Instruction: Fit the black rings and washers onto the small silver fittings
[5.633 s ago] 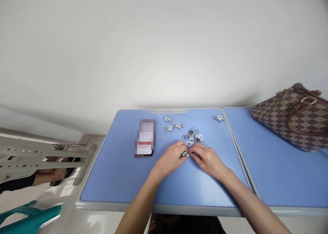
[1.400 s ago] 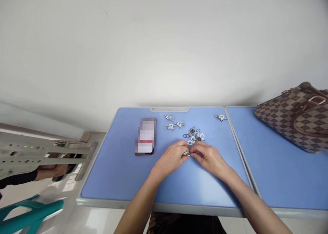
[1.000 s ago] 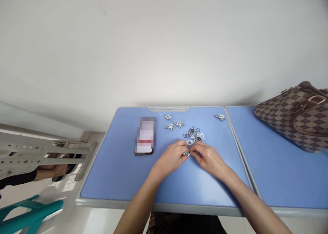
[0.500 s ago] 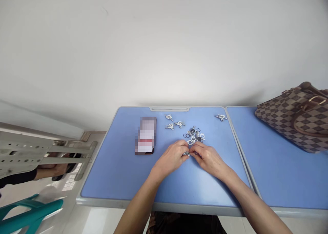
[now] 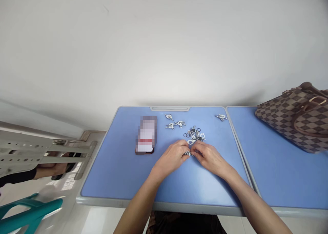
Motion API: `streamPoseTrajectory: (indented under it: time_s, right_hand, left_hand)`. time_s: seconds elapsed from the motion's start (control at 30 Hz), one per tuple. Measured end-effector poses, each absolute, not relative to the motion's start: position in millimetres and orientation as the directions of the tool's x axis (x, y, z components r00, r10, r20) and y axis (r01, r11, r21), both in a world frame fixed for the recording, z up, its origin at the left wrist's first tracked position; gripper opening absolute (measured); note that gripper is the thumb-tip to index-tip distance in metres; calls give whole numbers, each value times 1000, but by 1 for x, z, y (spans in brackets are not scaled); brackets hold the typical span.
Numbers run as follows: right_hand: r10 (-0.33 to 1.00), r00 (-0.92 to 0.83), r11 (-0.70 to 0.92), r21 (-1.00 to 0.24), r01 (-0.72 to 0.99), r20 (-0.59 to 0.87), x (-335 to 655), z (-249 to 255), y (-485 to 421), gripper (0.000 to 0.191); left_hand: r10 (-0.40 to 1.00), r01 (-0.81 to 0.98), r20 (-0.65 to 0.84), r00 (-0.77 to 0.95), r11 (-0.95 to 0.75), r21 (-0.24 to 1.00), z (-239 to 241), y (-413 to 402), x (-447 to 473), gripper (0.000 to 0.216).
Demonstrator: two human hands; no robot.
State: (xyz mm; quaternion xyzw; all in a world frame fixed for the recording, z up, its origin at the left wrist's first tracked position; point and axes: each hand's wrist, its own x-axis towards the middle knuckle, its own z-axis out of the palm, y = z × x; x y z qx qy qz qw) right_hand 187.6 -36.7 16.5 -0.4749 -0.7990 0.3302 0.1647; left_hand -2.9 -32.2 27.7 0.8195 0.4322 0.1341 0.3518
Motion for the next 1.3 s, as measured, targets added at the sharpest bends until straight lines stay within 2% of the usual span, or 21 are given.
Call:
streamPoseTrajectory:
  time_s: [0.5,0.87,0.93,1.1,1.3]
  right_hand:
    - [908,-385,153,-726,670,-164,179,21,-29,12]
    - [912,-335,31,-775,631,-237,176,22,-30,17]
    - [913,-336,37,-772,635,-233,175,23,-30,17]
    - [918,-377,173,-734,656,-121,175,21,-31,15]
    - [919,-353,102,-759,643,-176,177,19,-31,12]
  left_hand:
    - [796,629,-83,599,-404,664,24,-32,-3,21]
    - [796,631,-78,600,-412,657,21,-33,-4,16]
    - [798,632,-80,598,-407,660,21,-32,-4,16]
    - [797,622,-81,598,-398,674,23,-32,-4,16]
    - [800,620,-79,595,-394,679,28,-32,-3,18]
